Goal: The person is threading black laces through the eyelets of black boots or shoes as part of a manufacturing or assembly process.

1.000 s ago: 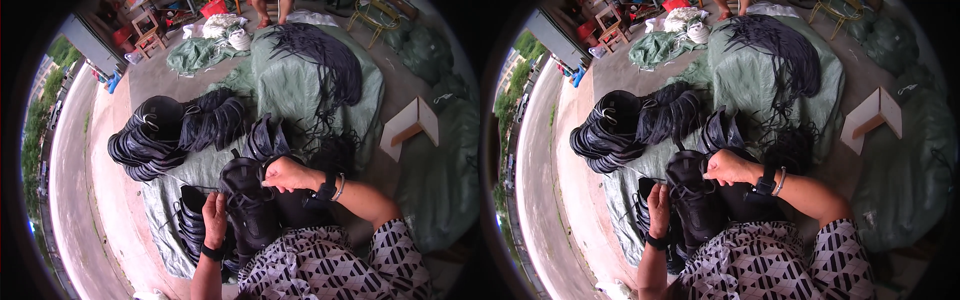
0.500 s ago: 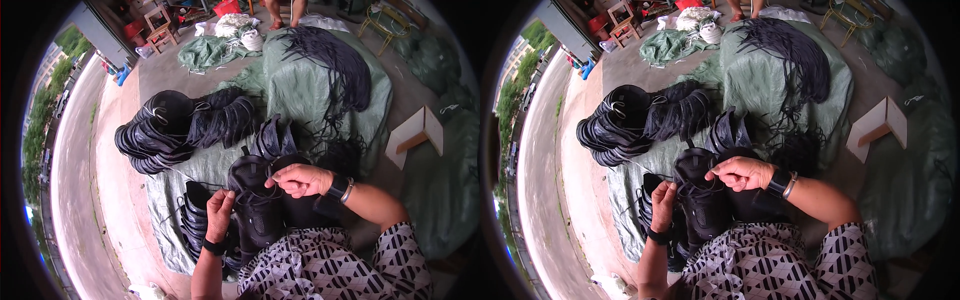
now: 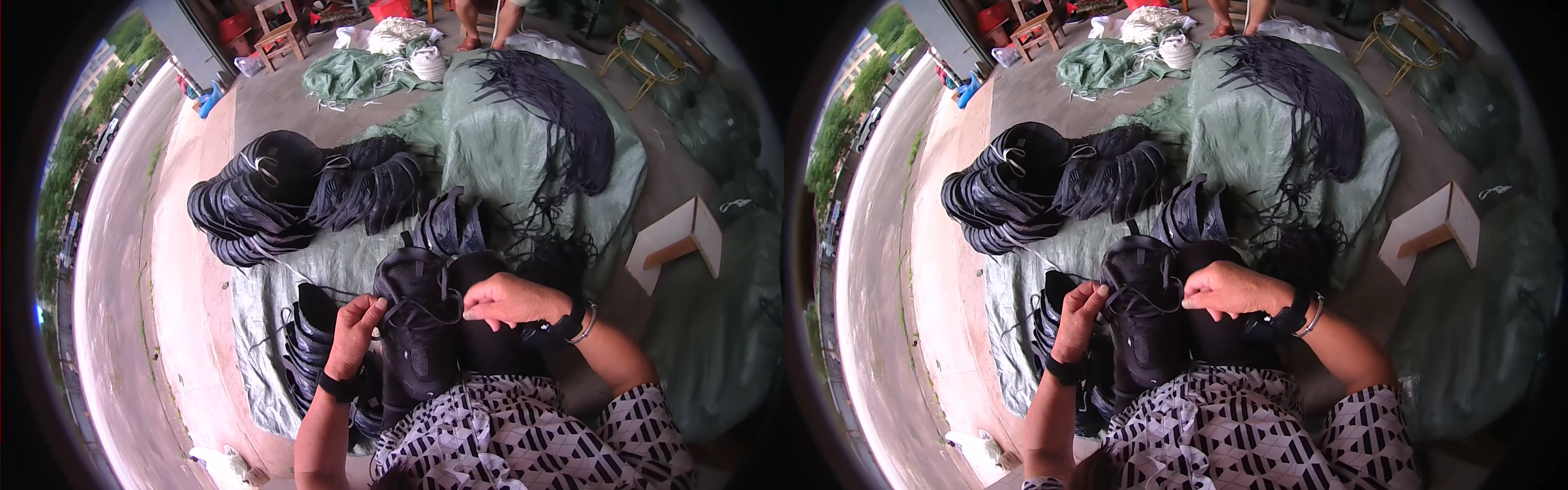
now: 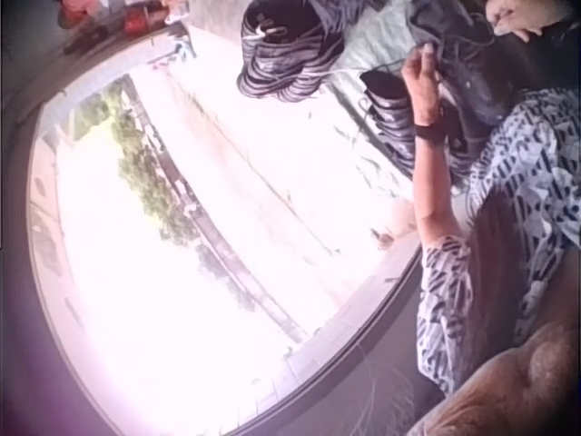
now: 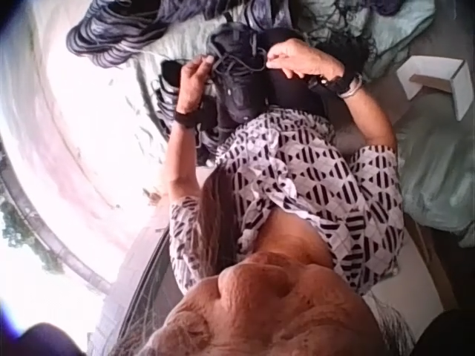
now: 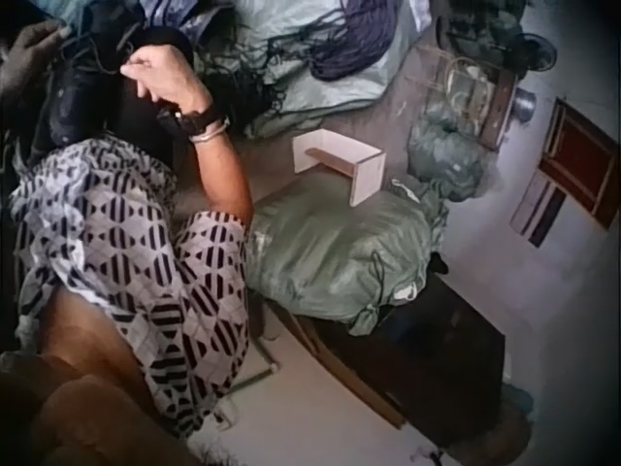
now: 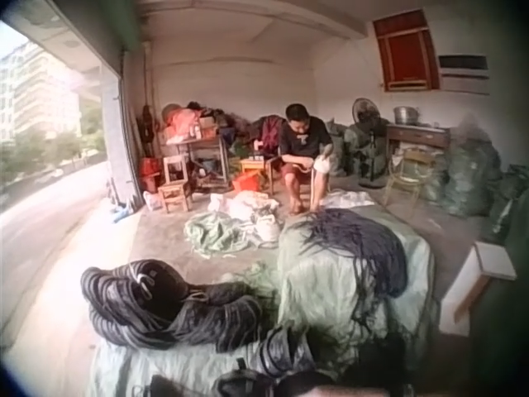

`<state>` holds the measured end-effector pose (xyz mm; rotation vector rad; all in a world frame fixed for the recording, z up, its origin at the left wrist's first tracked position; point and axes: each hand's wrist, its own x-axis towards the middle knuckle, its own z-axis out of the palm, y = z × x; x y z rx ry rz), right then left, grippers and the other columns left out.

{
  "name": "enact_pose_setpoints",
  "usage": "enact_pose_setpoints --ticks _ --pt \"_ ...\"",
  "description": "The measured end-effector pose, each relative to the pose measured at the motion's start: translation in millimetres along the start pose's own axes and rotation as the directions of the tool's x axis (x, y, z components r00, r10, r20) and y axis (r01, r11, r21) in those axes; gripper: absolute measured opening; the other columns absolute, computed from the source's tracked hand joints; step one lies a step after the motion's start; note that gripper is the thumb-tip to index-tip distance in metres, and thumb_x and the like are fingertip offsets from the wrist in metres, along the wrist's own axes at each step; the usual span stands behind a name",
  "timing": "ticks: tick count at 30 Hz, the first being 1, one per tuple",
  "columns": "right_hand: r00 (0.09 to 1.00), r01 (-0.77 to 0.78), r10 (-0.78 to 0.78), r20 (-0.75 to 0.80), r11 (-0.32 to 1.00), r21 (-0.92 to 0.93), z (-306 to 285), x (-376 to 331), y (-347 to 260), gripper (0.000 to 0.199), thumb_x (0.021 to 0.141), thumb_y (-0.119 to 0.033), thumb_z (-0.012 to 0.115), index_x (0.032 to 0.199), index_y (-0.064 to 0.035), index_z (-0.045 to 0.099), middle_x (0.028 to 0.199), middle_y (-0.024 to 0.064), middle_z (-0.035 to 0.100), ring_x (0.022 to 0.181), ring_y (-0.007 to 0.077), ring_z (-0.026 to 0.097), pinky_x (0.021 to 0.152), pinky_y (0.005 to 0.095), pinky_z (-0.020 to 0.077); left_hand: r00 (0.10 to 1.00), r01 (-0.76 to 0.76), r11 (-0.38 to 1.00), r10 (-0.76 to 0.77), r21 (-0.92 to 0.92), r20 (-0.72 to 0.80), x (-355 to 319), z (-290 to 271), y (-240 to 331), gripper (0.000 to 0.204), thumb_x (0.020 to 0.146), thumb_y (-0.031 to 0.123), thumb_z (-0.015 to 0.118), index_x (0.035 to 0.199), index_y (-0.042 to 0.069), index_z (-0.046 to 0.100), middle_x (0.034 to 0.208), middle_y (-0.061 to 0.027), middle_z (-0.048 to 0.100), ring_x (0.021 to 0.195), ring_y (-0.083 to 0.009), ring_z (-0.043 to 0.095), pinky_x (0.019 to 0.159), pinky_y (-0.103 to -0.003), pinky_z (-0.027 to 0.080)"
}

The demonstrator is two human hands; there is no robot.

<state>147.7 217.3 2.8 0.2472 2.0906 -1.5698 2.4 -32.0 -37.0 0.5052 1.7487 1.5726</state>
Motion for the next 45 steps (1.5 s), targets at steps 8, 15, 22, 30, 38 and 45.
enact_pose_setpoints --ticks 8,15,22,30,38,45 --pt "0.865 0.307 -0.339 -0.370 0.941 -0.144 1 28 -16 0.017 0.088 -0.019 0.061 0.091 -0.0023 0.065 0.063 -0.0002 0.059 0.058 0.0051 0.053 0.052 0.0229 0.0423 1.000 0.023 0.999 -0.023 -0.032 -0.006 1 6 9 0.025 0.093 0.020 0.055 0.073 0.005 0.057 0.070 0.0088 0.050 0.067 -0.0019 0.040 0.063 -0.020 0.033" --pt "0.658 0.408 -0.434 -0.615 0.892 -0.193 10 59 -35 0.029 0.086 -0.023 0.065 0.069 -0.0014 0.056 0.055 0.0075 0.051 0.048 0.0155 0.047 0.048 0.0308 0.0381 0.983 -0.148 0.884 0.182 0.443 -0.035 9 5 22 0.026 0.091 0.021 0.058 0.071 0.004 0.056 0.067 0.0082 0.048 0.066 -0.0029 0.042 0.058 -0.023 0.035" --pt "0.732 0.411 -0.571 -0.372 0.805 -0.427 18 77 -21 0.010 0.078 -0.018 0.063 0.085 -0.0128 0.067 0.080 0.0068 0.062 0.079 0.0279 0.063 0.070 0.0369 0.0495 0.998 -0.025 0.963 0.009 0.268 0.063 17 -11 12 0.024 0.091 0.023 0.060 0.078 0.004 0.062 0.074 0.0049 0.058 0.071 -0.0048 0.048 0.062 -0.024 0.040" --pt "0.753 0.421 -0.561 -0.343 0.812 -0.404 30 88 -25 0.009 0.076 -0.017 0.064 0.083 -0.0125 0.067 0.076 0.0044 0.066 0.072 0.0217 0.063 0.073 0.0377 0.0461 0.996 -0.006 0.999 0.002 0.042 0.088 15 -8 3 0.022 0.091 0.023 0.060 0.079 0.005 0.061 0.072 0.0061 0.054 0.067 -0.0037 0.044 0.063 -0.021 0.036" --pt "0.567 0.348 -0.688 -0.453 0.698 -0.625 8 83 -11 0.005 0.075 -0.016 0.067 0.077 -0.0114 0.065 0.069 0.0020 0.065 0.066 0.0181 0.062 0.074 0.0317 0.0435 0.972 -0.151 0.985 0.164 0.089 -0.167 3 5 13 0.022 0.093 0.024 0.057 0.089 0.003 0.059 0.081 0.0027 0.054 0.079 -0.0061 0.045 0.070 -0.021 0.036" --pt "0.646 0.195 -0.368 -0.669 0.927 -0.321 -30 48 39 0.017 0.077 -0.019 0.069 0.079 -0.0032 0.063 0.077 0.0088 0.063 0.072 0.0207 0.062 0.069 0.0302 0.0495 0.983 -0.045 0.990 0.067 0.131 -0.171 -40 17 4 0.030 0.090 0.026 0.062 0.077 -0.001 0.058 0.067 0.0031 0.052 0.064 -0.0052 0.044 0.059 -0.022 0.037"
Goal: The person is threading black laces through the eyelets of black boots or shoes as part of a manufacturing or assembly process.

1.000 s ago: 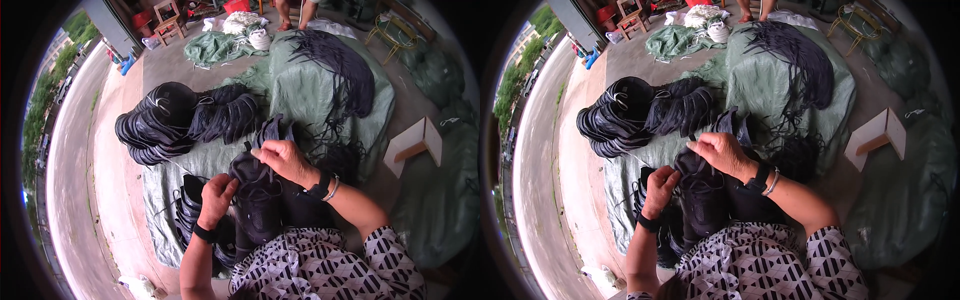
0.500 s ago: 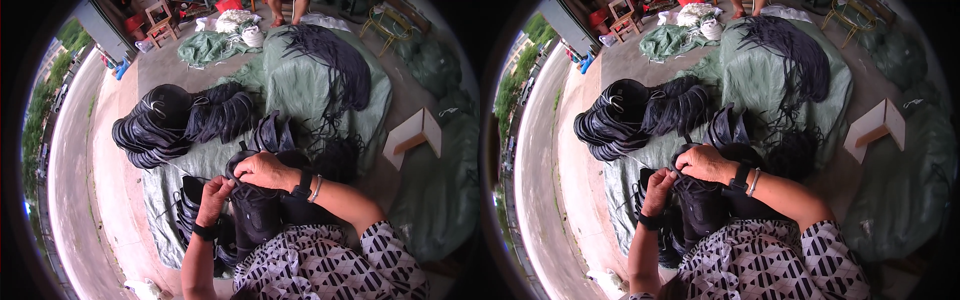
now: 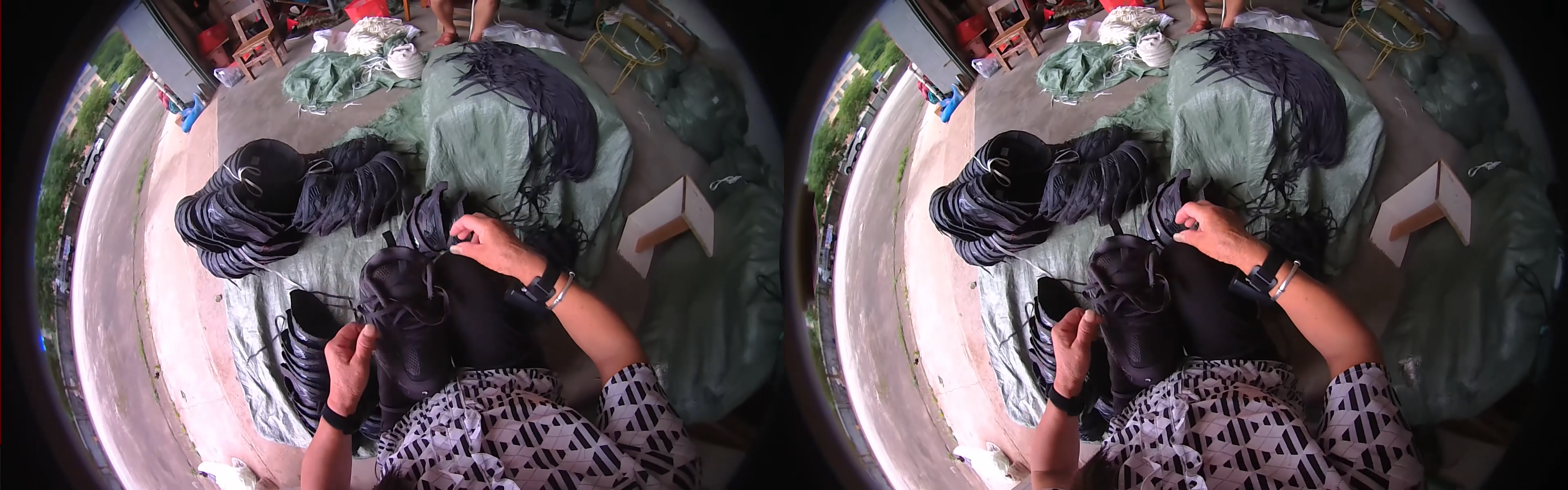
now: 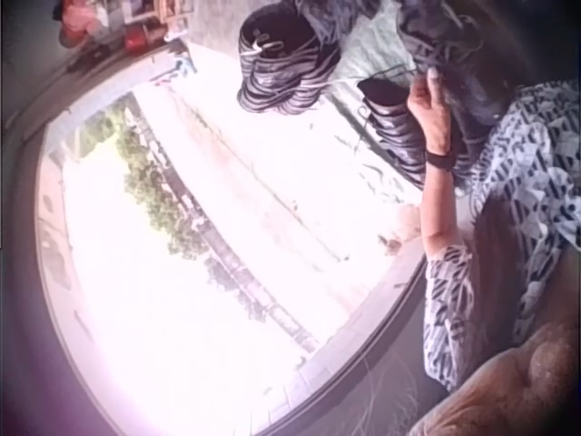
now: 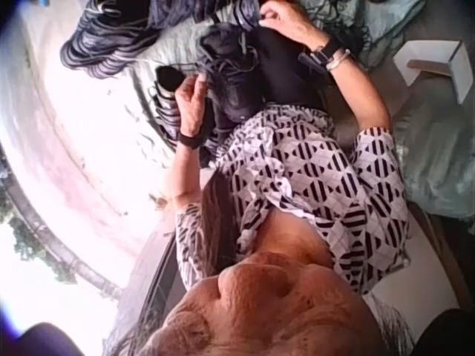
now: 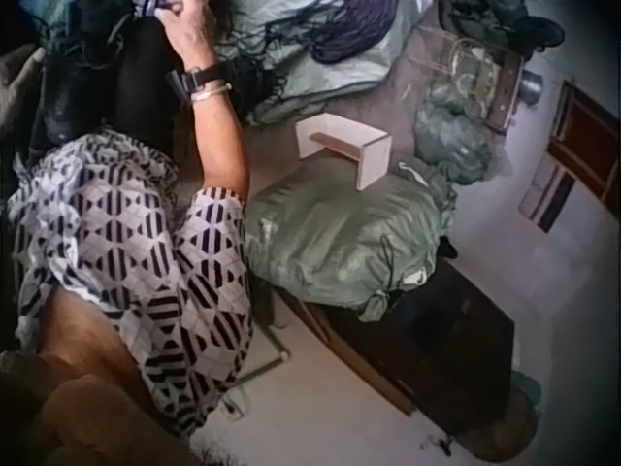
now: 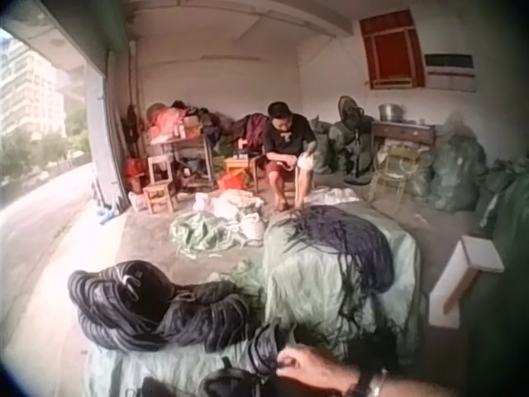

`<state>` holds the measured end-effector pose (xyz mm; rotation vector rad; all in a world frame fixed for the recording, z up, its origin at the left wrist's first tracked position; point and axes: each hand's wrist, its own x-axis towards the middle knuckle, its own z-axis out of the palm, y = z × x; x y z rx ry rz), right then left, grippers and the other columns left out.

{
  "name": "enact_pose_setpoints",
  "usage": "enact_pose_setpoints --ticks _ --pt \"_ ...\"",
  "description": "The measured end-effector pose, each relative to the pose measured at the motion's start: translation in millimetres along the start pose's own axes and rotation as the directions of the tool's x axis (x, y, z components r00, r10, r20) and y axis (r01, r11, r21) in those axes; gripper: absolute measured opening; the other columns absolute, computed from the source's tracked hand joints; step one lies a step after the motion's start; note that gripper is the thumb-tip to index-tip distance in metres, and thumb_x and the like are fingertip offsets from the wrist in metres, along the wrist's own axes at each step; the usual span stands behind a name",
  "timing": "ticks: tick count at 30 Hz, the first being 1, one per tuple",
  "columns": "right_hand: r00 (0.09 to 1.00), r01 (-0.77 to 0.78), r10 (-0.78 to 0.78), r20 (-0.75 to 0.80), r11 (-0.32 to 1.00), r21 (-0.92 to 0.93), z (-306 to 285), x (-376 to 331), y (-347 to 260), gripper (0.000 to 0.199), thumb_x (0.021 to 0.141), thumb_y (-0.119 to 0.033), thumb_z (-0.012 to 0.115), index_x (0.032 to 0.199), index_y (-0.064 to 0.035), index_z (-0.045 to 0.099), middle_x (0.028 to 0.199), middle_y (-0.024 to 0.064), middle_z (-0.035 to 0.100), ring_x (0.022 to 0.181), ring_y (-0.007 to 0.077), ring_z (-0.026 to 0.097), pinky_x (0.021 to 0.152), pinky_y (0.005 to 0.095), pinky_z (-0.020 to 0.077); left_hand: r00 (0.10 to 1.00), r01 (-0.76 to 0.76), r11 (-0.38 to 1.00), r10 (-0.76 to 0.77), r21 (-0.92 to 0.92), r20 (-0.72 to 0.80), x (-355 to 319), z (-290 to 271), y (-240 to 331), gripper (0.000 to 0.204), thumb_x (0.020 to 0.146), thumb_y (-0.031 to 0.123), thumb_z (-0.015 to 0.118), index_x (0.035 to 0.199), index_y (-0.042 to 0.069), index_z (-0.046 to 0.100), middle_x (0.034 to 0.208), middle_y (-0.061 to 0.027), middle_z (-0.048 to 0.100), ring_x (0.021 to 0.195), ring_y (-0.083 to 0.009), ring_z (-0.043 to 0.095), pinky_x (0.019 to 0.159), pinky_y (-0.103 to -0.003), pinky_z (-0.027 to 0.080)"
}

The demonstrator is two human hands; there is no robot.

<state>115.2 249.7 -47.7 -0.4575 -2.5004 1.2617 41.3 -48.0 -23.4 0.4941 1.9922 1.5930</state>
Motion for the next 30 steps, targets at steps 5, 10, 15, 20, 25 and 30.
enact_pose_setpoints --ticks 5,10,15,20,25,30 --pt "0.999 0.021 -0.028 0.044 0.990 0.137 8 -17 2 0.012 0.078 -0.013 0.067 0.079 -0.0023 0.062 0.081 0.0088 0.062 0.082 0.0221 0.061 0.074 0.0320 0.0478 0.996 -0.018 0.993 0.007 -0.114 -0.089 22 16 -5 0.024 0.087 0.019 0.067 0.075 0.002 0.055 0.068 0.0052 0.052 0.063 -0.0030 0.042 0.057 -0.020 0.035" --pt "0.987 0.152 -0.153 0.038 0.988 0.040 5 -32 -2 0.009 0.082 -0.012 0.064 0.084 -0.0030 0.063 0.097 0.0067 0.063 0.093 0.0225 0.058 0.086 0.0326 0.0438 1.000 0.019 0.939 -0.014 -0.342 0.016 11 9 -17 0.019 0.087 0.015 0.065 0.072 0.009 0.054 0.067 0.0080 0.049 0.063 -0.0020 0.040 0.060 -0.019 0.032" --pt "0.997 0.077 -0.077 0.002 0.997 0.009 9 -37 -13 0.016 0.083 -0.020 0.065 0.087 -0.0042 0.066 0.102 0.0078 0.063 0.095 0.0239 0.058 0.087 0.0342 0.0432 0.997 0.044 0.954 -0.023 -0.297 0.074 -1 7 -30 0.024 0.088 0.016 0.063 0.068 0.010 0.052 0.067 0.0072 0.049 0.064 -0.0026 0.041 0.062 -0.020 0.033" --pt "0.973 0.227 -0.218 0.075 0.964 -0.136 28 -36 -31 0.017 0.078 -0.023 0.069 0.077 -0.0067 0.065 0.100 0.0066 0.064 0.096 0.0263 0.058 0.085 0.0375 0.0432 0.988 -0.007 0.973 0.042 -0.230 0.149 1 2 -24 0.025 0.090 0.020 0.061 0.069 0.007 0.053 0.067 0.0045 0.051 0.065 -0.0039 0.044 0.064 -0.020 0.034" --pt "0.973 0.220 -0.219 0.079 0.975 -0.011 34 -36 -12 0.014 0.075 -0.020 0.071 0.076 -0.0082 0.063 0.105 0.0057 0.063 0.100 0.0256 0.056 0.087 0.0387 0.0407 0.993 0.115 0.929 -0.116 -0.352 0.020 5 -3 -16 0.036 0.097 0.038 0.045 0.095 0.005 0.059 0.070 0.0017 0.053 0.065 -0.0070 0.049 0.062 -0.021 0.042" --pt "0.965 0.262 -0.260 0.044 0.964 -0.039 31 -36 -22 0.016 0.071 -0.019 0.073 0.070 -0.0082 0.062 0.097 0.0078 0.064 0.095 0.0269 0.058 0.085 0.0395 0.0429 0.993 0.004 0.982 -0.027 -0.190 -0.117 32 7 -7 0.037 0.097 0.040 0.044 0.092 0.006 0.058 0.071 0.0028 0.052 0.063 -0.0056 0.045 0.059 -0.020 0.039"
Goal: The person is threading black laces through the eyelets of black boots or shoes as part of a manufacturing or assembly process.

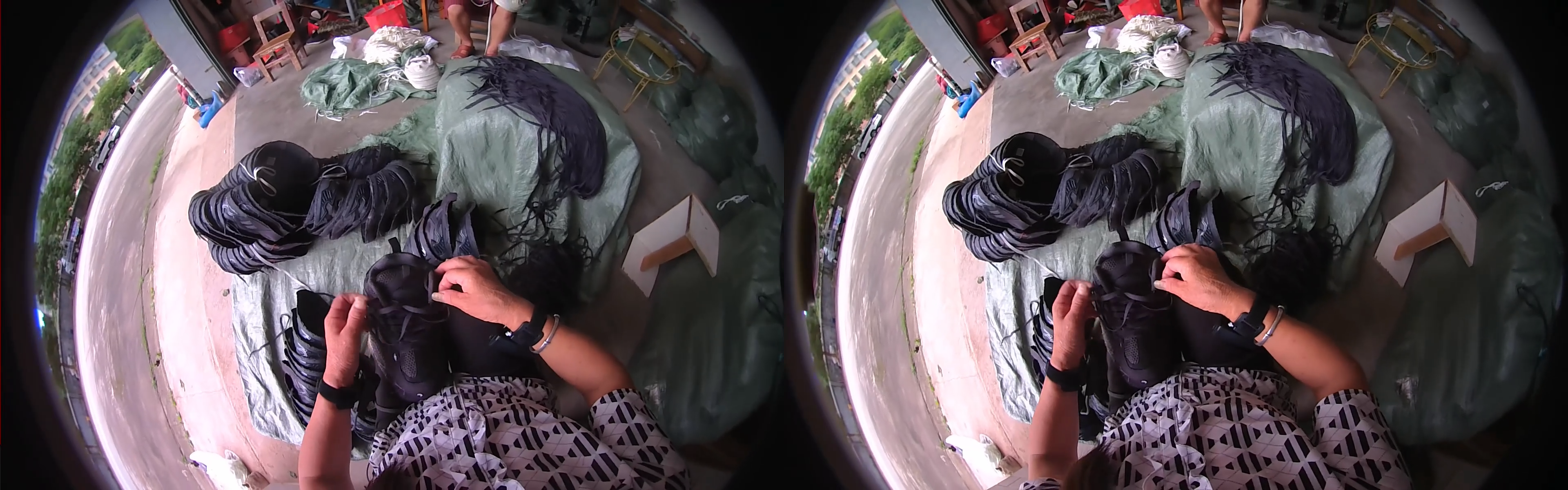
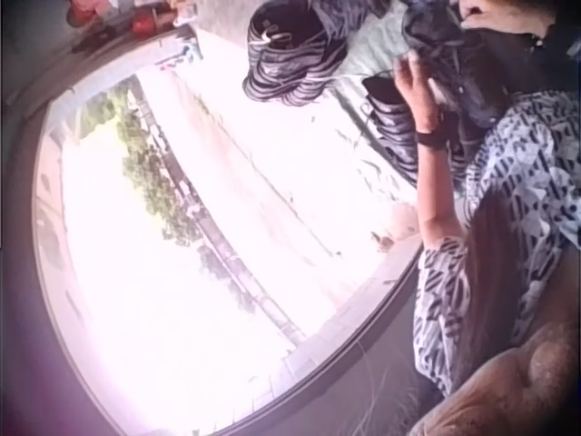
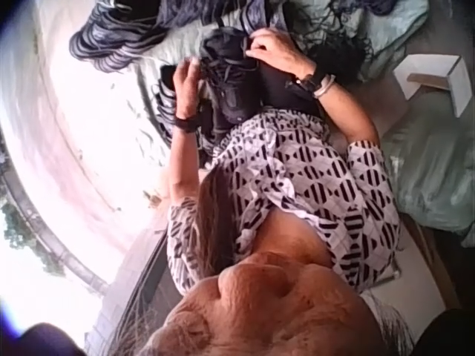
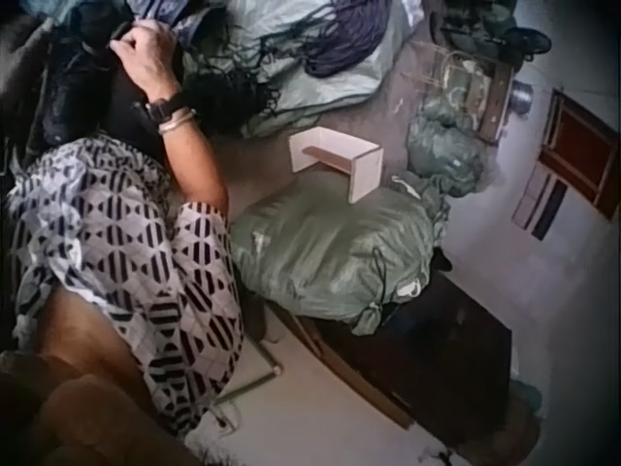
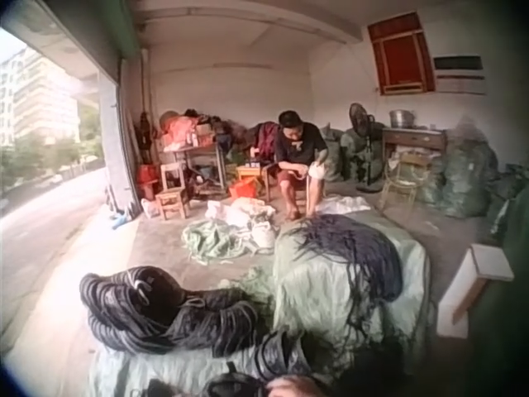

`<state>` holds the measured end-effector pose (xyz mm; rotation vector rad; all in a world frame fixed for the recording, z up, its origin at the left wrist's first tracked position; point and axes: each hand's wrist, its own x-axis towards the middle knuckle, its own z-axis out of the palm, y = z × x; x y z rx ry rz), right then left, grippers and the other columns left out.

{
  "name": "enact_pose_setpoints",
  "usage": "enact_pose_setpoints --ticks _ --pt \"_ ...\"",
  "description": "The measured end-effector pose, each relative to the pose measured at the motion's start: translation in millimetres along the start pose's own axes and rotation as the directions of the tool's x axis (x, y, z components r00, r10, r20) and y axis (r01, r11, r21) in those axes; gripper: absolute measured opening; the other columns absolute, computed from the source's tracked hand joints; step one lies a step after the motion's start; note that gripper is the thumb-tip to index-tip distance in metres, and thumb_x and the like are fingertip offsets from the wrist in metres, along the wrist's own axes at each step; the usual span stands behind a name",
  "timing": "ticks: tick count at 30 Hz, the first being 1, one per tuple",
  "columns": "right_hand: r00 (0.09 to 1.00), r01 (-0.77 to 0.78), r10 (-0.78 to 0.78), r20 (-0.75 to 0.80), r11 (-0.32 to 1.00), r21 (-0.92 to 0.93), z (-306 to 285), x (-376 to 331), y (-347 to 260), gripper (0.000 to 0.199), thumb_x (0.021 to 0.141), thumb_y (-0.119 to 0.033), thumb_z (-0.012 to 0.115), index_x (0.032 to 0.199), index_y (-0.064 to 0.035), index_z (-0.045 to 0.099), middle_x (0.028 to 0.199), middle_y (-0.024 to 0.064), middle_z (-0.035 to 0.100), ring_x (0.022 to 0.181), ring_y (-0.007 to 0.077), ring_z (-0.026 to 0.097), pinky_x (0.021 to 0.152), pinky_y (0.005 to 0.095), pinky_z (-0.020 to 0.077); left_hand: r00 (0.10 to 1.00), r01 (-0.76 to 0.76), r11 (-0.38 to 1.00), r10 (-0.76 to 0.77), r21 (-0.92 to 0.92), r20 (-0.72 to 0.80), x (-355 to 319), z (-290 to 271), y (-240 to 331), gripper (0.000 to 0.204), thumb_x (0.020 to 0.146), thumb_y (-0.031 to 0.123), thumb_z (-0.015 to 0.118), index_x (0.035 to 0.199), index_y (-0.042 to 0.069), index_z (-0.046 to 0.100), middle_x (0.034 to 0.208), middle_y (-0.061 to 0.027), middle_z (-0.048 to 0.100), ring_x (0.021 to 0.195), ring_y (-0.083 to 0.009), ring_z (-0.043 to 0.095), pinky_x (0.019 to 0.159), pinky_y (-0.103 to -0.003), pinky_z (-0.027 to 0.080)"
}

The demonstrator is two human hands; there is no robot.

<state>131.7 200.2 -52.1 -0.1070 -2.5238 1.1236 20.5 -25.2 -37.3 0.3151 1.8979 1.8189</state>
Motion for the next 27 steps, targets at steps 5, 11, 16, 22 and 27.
enact_pose_setpoints --ticks 5,11,16,22,27 --pt "0.983 -0.050 0.025 0.180 0.989 0.136 -16 7 15 0.016 0.071 -0.017 0.073 0.071 -0.0078 0.059 0.103 0.0099 0.064 0.101 0.0292 0.058 0.091 0.0392 0.0405 0.977 0.092 0.952 -0.031 -0.291 0.209 -1 -3 -7 0.037 0.097 0.038 0.044 0.079 0.009 0.055 0.075 0.0023 0.055 0.069 -0.0057 0.046 0.066 -0.023 0.037" --pt "0.924 -0.067 0.011 0.383 0.989 0.135 -27 12 16 0.015 0.075 -0.021 0.069 0.079 -0.0073 0.063 0.120 0.0130 0.057 0.115 0.0291 0.050 0.098 0.0386 0.0368 0.984 0.124 0.936 -0.075 -0.328 0.159 -12 -5 -6 0.029 0.095 0.032 0.050 0.083 0.007 0.059 0.080 0.0021 0.057 0.072 -0.0070 0.048 0.070 -0.022 0.036" --pt "0.909 0.003 -0.113 0.402 0.964 0.265 -17 15 22 0.024 0.082 -0.026 0.065 0.092 -0.0046 0.065 0.113 0.0147 0.059 0.112 0.0292 0.052 0.097 0.0366 0.0381 0.991 0.074 0.933 -0.030 -0.353 0.129 -28 -22 -6 0.033 0.096 0.035 0.047 0.087 0.006 0.060 0.081 0.0013 0.057 0.071 -0.0067 0.048 0.069 -0.022 0.036" --pt "0.818 0.002 -0.056 0.573 0.996 0.094 -17 34 -12 0.033 0.080 -0.023 0.062 0.107 -0.0035 0.060 0.113 0.0194 0.059 0.106 0.0338 0.056 0.094 0.0395 0.0412 0.993 0.051 0.959 -0.079 -0.280 -0.089 -23 -60 2 0.035 0.095 0.037 0.048 0.104 0.005 0.058 0.086 0.0006 0.056 0.074 -0.0086 0.051 0.064 -0.022 0.041" --pt "0.807 0.038 -0.113 0.579 0.989 0.140 2 42 -44 0.040 0.080 -0.006 0.060 0.118 0.0013 0.052 0.102 0.0150 0.060 0.092 0.0244 0.063 0.078 0.0329 0.0493 0.987 0.163 0.982 -0.162 0.090 -0.016 9 -62 43 0.052 0.088 0.038 0.055 0.123 0.000 0.052 0.117 -0.0105 0.057 0.107 -0.0198 0.053 0.092 -0.030 0.038"
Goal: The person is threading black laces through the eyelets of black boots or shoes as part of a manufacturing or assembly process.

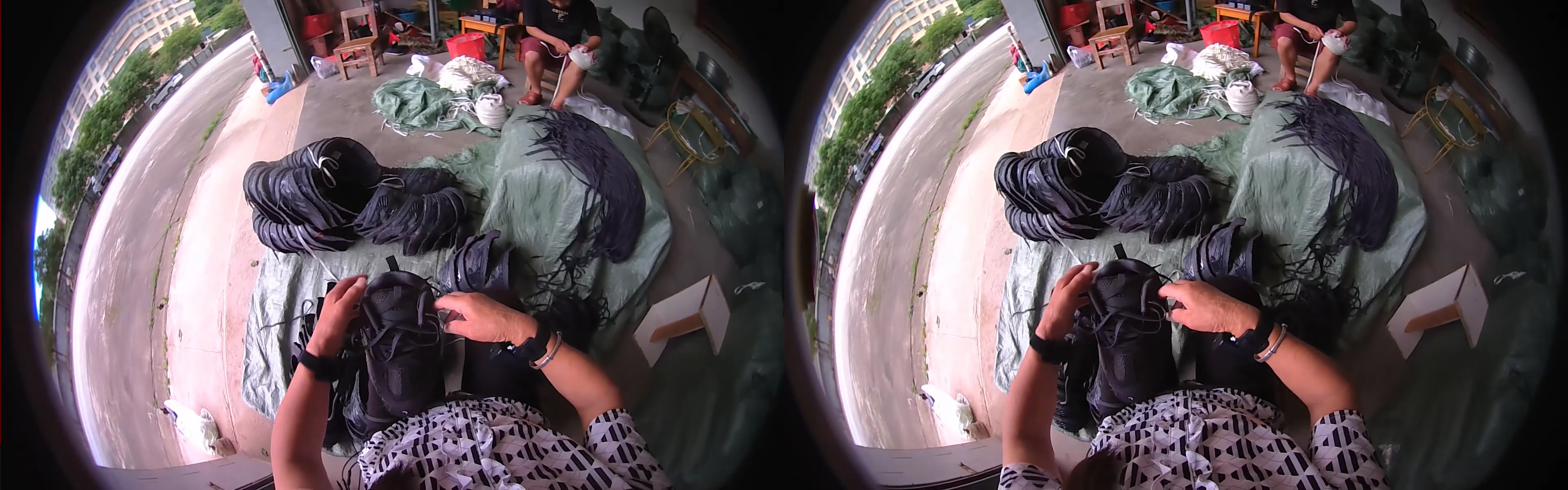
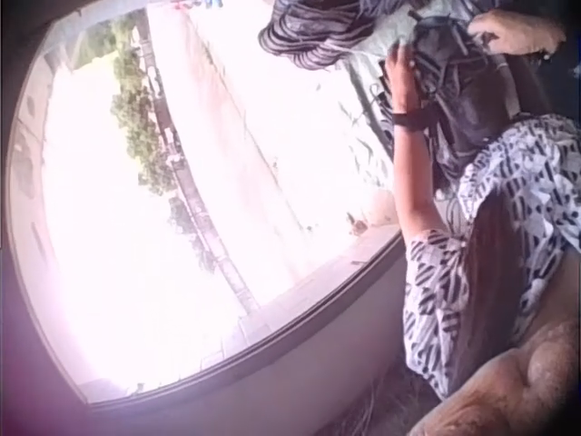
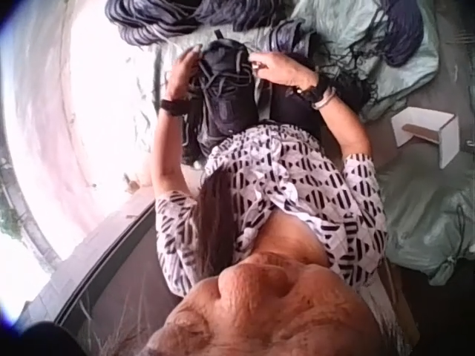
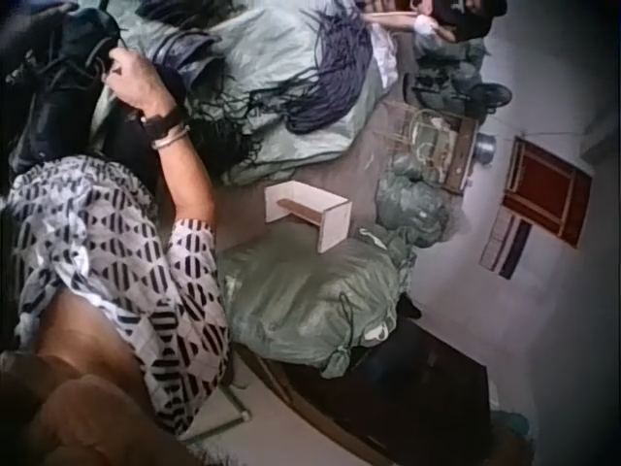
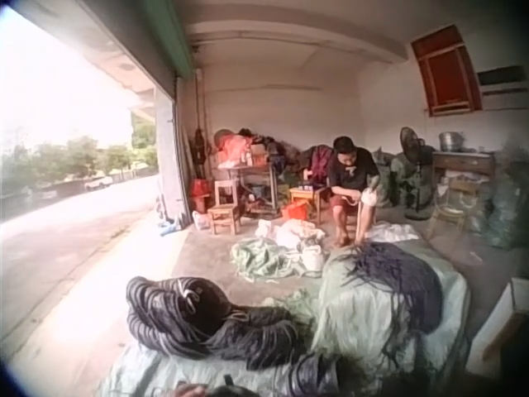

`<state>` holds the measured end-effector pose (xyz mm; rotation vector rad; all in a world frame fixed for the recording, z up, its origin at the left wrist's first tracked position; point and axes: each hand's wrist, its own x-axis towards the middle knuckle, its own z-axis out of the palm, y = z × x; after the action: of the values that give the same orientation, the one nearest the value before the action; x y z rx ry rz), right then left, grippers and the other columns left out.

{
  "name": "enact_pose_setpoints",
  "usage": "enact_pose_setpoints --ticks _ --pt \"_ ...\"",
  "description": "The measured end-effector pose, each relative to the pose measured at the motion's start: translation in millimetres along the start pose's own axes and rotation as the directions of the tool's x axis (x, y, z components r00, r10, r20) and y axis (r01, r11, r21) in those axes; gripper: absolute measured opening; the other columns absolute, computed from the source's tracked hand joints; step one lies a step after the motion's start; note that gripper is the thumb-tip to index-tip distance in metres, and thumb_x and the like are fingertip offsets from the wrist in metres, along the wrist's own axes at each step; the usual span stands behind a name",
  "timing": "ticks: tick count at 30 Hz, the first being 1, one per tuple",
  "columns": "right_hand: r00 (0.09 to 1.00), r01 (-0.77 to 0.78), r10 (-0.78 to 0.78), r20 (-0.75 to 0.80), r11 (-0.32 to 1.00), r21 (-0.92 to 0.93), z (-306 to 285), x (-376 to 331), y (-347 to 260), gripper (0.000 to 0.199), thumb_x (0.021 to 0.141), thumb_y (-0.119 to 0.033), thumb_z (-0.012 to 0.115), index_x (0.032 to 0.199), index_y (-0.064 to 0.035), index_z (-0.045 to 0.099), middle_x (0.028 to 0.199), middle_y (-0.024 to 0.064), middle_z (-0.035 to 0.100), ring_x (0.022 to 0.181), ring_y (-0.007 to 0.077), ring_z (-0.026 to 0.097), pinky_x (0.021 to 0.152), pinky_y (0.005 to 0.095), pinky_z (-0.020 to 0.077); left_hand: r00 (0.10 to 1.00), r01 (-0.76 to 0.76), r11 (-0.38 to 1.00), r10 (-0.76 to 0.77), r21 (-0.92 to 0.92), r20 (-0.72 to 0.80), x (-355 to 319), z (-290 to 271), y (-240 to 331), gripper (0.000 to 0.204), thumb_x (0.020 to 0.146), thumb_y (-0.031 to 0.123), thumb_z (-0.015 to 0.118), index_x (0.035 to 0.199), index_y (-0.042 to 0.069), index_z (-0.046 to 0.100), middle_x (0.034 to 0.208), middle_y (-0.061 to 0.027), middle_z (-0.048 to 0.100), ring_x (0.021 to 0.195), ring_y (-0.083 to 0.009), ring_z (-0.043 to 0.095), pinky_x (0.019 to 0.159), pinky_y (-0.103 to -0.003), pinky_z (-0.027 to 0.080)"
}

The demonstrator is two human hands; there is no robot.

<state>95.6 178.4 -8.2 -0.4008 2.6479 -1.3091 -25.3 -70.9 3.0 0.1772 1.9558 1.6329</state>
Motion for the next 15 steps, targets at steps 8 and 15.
enact_pose_setpoints --ticks 8,15 --pt "0.964 -0.235 0.265 0.002 0.850 0.472 22 -7 16 0.037 0.081 -0.005 0.060 0.117 0.0029 0.053 0.105 0.0185 0.063 0.099 0.0287 0.061 0.086 0.0343 0.0473 0.945 -0.051 0.988 0.001 0.146 0.326 40 -9 -1 0.034 0.086 0.014 0.052 0.113 -0.006 0.057 0.102 -0.0092 0.063 0.093 -0.0156 0.059 0.083 -0.027 0.045" --pt "0.919 -0.379 0.366 0.145 0.722 0.578 9 -6 18 0.032 0.086 -0.011 0.059 0.115 0.0029 0.055 0.100 0.0181 0.064 0.095 0.0272 0.063 0.083 0.0340 0.0487 0.936 -0.309 0.872 0.350 -0.380 0.042 35 -19 -75 0.032 0.089 0.027 0.056 0.113 0.006 0.062 0.106 -0.0089 0.064 0.103 -0.0251 0.057 0.095 -0.038 0.040"
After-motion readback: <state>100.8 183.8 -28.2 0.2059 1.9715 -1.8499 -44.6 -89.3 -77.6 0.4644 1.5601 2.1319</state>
